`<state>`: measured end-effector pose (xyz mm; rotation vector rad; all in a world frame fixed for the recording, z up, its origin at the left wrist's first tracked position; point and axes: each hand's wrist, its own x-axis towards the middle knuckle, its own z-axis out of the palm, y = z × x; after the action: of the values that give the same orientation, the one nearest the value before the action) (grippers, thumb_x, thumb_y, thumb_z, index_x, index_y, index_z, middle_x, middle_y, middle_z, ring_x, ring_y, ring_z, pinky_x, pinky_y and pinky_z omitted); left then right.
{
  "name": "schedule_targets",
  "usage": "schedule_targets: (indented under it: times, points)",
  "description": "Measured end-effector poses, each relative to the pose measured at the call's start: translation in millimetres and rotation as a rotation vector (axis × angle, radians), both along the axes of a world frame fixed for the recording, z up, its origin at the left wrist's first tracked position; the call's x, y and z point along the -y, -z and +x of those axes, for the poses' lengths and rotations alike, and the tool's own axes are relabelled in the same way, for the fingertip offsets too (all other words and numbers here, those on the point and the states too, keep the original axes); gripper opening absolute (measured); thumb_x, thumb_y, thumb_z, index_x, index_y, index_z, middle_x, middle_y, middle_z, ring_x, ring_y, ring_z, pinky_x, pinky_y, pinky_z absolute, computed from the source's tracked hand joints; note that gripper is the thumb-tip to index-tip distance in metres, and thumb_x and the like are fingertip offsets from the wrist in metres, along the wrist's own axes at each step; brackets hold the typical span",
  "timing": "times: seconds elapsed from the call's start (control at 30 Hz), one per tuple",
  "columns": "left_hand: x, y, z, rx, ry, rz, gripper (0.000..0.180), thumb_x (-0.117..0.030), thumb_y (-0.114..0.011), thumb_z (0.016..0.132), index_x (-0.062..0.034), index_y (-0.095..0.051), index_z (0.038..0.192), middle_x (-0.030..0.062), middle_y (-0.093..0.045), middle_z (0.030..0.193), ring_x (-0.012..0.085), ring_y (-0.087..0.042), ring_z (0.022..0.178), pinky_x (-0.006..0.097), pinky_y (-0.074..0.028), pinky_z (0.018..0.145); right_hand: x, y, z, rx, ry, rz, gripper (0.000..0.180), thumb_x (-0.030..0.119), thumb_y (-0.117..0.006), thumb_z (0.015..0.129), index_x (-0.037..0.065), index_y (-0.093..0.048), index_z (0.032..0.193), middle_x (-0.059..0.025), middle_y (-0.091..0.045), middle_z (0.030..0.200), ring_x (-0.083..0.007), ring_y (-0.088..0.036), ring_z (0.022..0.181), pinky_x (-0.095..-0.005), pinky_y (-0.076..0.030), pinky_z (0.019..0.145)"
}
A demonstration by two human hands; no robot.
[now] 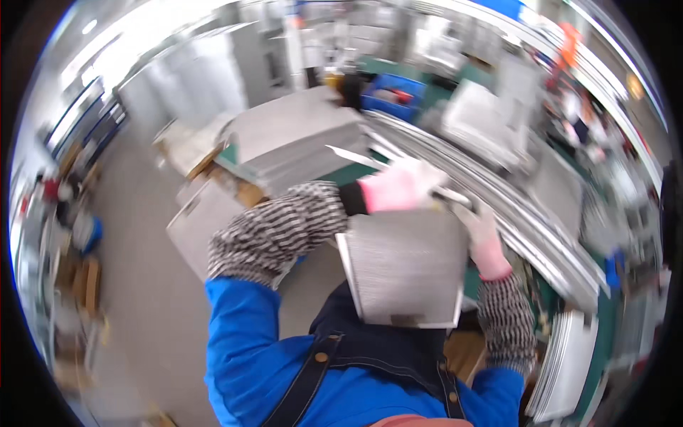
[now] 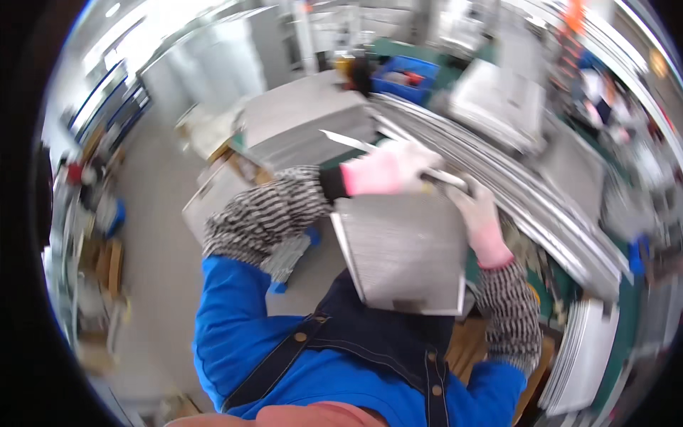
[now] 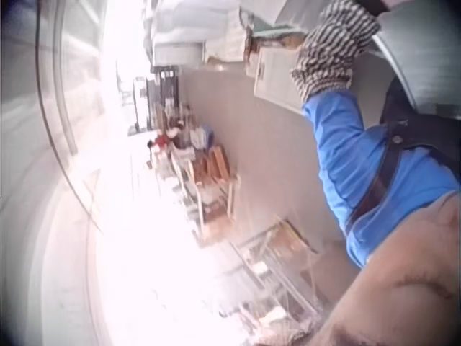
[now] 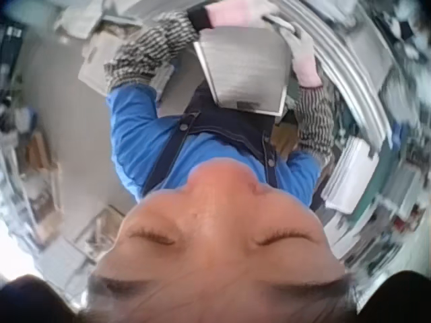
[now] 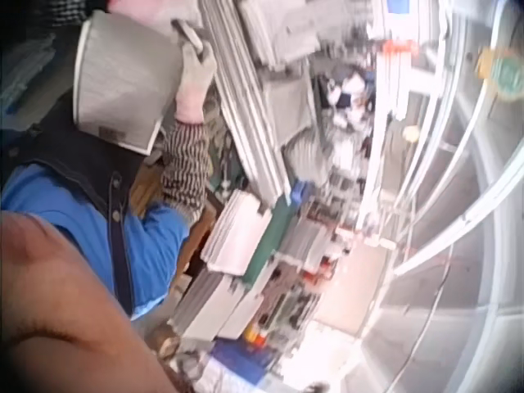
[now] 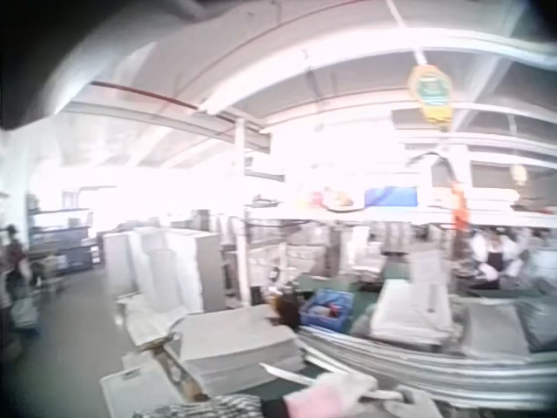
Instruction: The person assembles air filters by hand in a factory setting. They pick up a mesh filter sheet, insert it into a white frame, and use a hammer to secure the frame edges. The process is repeated for multiple units, which are then stacked on a nearby table.
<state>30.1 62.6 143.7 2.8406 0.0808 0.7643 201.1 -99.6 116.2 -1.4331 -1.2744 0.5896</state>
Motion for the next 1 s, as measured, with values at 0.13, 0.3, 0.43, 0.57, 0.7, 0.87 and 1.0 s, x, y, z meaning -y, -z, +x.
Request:
schedule_targets:
  times: [0.13,0.3,0.43,0.57,0.7,0.87,1.0]
  points:
    - [22.8,20.1,-21.9,-0.067,-0.168,-0.400,0.032,-0.031,-0.066,0.086,-0.0044,-0.068,0.104,0.0208,-0.070,0.097,0.0396,-0.069,0.096,0.046,-0.054,0.084,-7.0,-12.5,-18.4,0.146,-0.004,-0.131,0.027,0.018,-0.067,0.092,-0.002,-0.068,0.109,-0.0013,-0.061,0.085,-0.0095,-0.054,0.080,-0.0264,-0.044,0.071]
    - [24.0,25.4,-41.1,-0.022,-0.046,-0.505,0.034,-0.031,-0.071,0.089,-0.0057,-0.069,0.112,0.0171,-0.070,0.100,0.0352,-0.069,0.097,0.044,-0.054,0.084,-3.7,-46.3,-31.3,0.280,-0.207,-0.171,0.032,0.007,-0.066,0.080,-0.002,-0.064,0.110,-0.0060,-0.065,0.094,-0.0139,-0.059,0.087,-0.0282,-0.048,0.079]
    - [19.3,6.9,-59.8,-0.329,-0.171,-0.411,0.037,-0.039,-0.070,0.088,-0.0095,-0.070,0.110,0.0133,-0.071,0.099,0.0318,-0.069,0.095,0.043,-0.054,0.082,15.6,-55.4,10.1,0.446,-0.169,-0.428,0.028,0.007,-0.066,0.079,-0.002,-0.063,0.105,-0.0039,-0.060,0.084,-0.0117,-0.054,0.076,-0.0280,-0.045,0.071]
    - [14.2,43.1,-41.4,-0.238,-0.018,-0.331,0.035,-0.039,-0.067,0.089,-0.0090,-0.072,0.106,0.0126,-0.072,0.097,0.0325,-0.068,0.093,0.045,-0.053,0.081,33.9,-51.9,57.9,0.529,-0.198,-0.638,0.026,0.007,-0.067,0.079,-0.002,-0.061,0.103,-0.0057,-0.059,0.078,-0.0146,-0.055,0.071,-0.0300,-0.046,0.069]
    - [29.9,38.0,6.1,-0.328,0.077,-0.322,0.037,-0.040,-0.068,0.088,-0.0078,-0.072,0.107,0.0136,-0.072,0.097,0.0330,-0.068,0.094,0.045,-0.053,0.082,22.4,-50.4,15.2,0.700,-0.331,-0.368,0.029,0.014,-0.067,0.087,-0.004,-0.061,0.109,-0.0097,-0.062,0.082,-0.0192,-0.058,0.072,-0.0324,-0.047,0.068]
    - [18.3,31.3,10.1,-0.362,0.169,-0.177,0.042,-0.043,-0.069,0.088,-0.0062,-0.072,0.109,0.0143,-0.071,0.099,0.0339,-0.068,0.099,0.046,-0.053,0.084,32.8,-35.6,20.2,0.658,-0.252,-0.474,0.016,0.009,-0.061,0.090,-0.005,-0.055,0.097,-0.0188,-0.056,0.077,-0.0324,-0.054,0.069,-0.0396,-0.046,0.068]
    - [14.7,51.7,11.1,-0.327,0.152,-0.186,0.044,-0.045,-0.064,0.092,-0.0056,-0.071,0.110,0.0163,-0.071,0.102,0.0359,-0.067,0.101,0.047,-0.053,0.085,36.2,-31.5,25.1,0.627,-0.295,-0.449,0.010,0.004,-0.053,0.092,-0.004,-0.054,0.098,-0.0204,-0.054,0.079,-0.0319,-0.054,0.070,-0.0401,-0.045,0.068]
